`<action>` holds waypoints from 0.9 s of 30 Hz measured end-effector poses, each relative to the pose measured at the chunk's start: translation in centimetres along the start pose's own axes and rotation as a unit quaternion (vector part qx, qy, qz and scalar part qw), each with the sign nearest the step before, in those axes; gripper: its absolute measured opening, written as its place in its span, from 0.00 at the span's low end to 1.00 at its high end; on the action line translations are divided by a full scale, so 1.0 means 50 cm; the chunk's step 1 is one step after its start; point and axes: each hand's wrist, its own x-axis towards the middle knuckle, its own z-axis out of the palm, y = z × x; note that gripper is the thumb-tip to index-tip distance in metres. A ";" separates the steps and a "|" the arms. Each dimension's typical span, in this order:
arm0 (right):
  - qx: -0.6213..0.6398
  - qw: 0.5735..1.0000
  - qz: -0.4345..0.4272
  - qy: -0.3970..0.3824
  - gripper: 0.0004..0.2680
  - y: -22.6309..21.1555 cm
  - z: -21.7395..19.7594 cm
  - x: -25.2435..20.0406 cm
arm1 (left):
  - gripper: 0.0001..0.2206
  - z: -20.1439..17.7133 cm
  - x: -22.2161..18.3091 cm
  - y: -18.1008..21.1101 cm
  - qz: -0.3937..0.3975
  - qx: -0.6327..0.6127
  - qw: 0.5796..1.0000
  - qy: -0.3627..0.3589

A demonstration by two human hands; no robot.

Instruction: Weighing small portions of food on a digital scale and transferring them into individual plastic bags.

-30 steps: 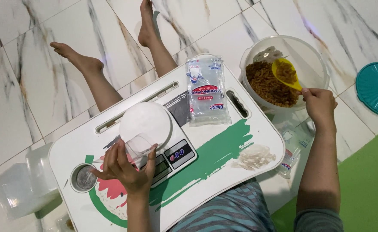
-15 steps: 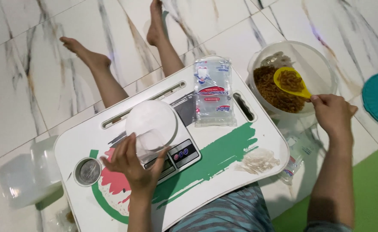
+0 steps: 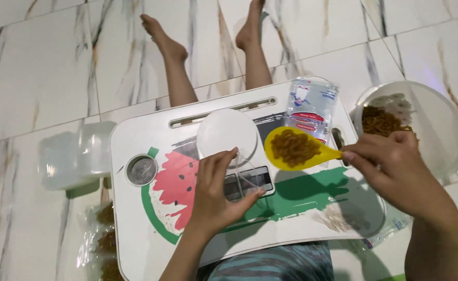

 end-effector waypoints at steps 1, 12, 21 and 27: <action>0.000 1.000 -0.015 -0.016 0.10 -0.021 -0.001 0.010 | 0.37 0.001 -0.002 0.000 0.002 0.003 1.000 -0.005; -0.321 0.937 -0.104 -0.094 0.08 -0.177 -0.031 0.061 | 0.40 0.020 -0.029 -0.035 -0.010 0.047 0.999 0.018; -0.493 0.850 -0.181 0.021 0.04 -0.309 -0.063 0.010 | 0.42 0.034 -0.028 -0.030 -0.022 0.033 0.997 0.068; -0.542 0.829 -0.133 0.047 0.09 -0.308 -0.072 -0.018 | 0.42 0.030 -0.029 -0.030 -0.025 0.015 0.996 0.083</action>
